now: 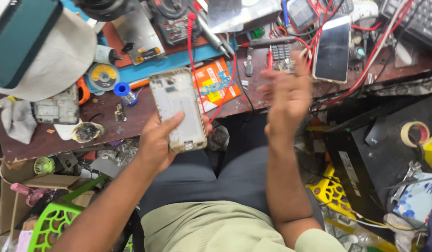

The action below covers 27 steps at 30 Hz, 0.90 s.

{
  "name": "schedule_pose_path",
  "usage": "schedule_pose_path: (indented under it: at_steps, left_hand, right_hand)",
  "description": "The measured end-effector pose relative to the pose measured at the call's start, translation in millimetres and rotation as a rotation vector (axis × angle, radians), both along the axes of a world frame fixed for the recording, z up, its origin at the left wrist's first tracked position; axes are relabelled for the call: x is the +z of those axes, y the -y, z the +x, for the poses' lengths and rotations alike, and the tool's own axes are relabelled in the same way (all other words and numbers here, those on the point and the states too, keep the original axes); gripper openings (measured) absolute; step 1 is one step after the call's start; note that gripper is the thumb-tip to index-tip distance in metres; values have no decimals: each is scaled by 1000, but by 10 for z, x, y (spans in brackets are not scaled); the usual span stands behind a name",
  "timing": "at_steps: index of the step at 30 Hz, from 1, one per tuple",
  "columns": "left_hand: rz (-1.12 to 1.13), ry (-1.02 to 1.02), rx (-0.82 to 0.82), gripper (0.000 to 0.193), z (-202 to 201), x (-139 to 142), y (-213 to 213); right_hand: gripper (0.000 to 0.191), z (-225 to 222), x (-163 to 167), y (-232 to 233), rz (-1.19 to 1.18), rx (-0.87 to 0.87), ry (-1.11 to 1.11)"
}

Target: The person disassembles a smartphone, removes the back cover, and uses a heat gun to warm the device. They then attempt to apply a screen protector to the display, using a metal tool to smooth the surface.

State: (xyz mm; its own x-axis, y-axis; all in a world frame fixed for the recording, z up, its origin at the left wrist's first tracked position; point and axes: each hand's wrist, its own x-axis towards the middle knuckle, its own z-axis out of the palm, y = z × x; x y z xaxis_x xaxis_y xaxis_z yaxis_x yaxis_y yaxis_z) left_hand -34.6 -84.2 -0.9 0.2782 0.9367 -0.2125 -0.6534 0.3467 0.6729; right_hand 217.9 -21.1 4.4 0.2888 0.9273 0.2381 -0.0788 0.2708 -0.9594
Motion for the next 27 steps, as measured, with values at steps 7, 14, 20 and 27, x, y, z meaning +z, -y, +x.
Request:
schedule_pose_path:
  at_steps: [7, 14, 20, 27]
  left_hand:
    - [103, 128, 156, 81, -252, -126, -125]
    - [187, 48, 113, 96, -262, -445, -215]
    - [276, 75, 49, 102, -317, -546, -208]
    - [252, 35, 35, 100, -306, -499, -193]
  right_hand:
    - [20, -268, 143, -485, 152, -93, 838]
    - [44, -979, 251, -897, 350, -7, 1401]
    - [41, -884, 303, -985, 330, 101, 1478]
    - [38, -513, 327, -795, -255, 252, 821]
